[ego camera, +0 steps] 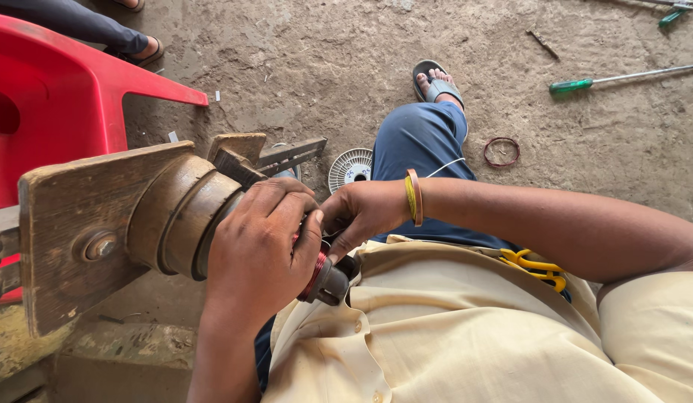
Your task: The person sits on the floor and uses a cloth to wipe a motor component mounted on a stand. They then use scissors to cut a wire attached to the component and continue wiping it.
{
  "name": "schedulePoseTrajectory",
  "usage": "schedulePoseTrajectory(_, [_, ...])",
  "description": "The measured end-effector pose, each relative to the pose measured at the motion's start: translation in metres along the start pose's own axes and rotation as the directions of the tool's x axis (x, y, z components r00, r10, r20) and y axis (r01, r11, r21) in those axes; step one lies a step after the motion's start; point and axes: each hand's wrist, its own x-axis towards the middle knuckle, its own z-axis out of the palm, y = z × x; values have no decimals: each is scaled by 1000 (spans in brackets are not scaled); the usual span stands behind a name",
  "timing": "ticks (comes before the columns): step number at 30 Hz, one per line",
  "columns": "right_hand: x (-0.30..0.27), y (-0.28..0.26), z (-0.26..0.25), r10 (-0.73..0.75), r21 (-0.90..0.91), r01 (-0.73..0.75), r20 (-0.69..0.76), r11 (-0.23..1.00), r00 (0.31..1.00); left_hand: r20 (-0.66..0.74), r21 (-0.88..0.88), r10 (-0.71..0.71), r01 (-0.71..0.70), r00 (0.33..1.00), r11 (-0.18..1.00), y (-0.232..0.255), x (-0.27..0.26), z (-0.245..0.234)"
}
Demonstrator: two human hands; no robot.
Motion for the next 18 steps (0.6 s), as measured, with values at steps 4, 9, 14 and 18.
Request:
schedulePoseTrajectory(4, [-1,3,-5,1,89,-6,56,996,998,35,-18,32,-31,999,999,-4,1,-3])
schedulePoseTrajectory(9, [2,17,-1,-17,226,-4,89,974,996,63,-34,30,-28,998,999,-7,1,-4])
schedulePoseTrajectory(14, [5,26,4,-58,201,53,17,978,998,48,-18,39,-38,998,999,-5,1,-3])
schedulePoseTrajectory(18, [6,25,2,3,194,-10,37,981,999,60,-9,53,-52,997,999,-6,1,-3])
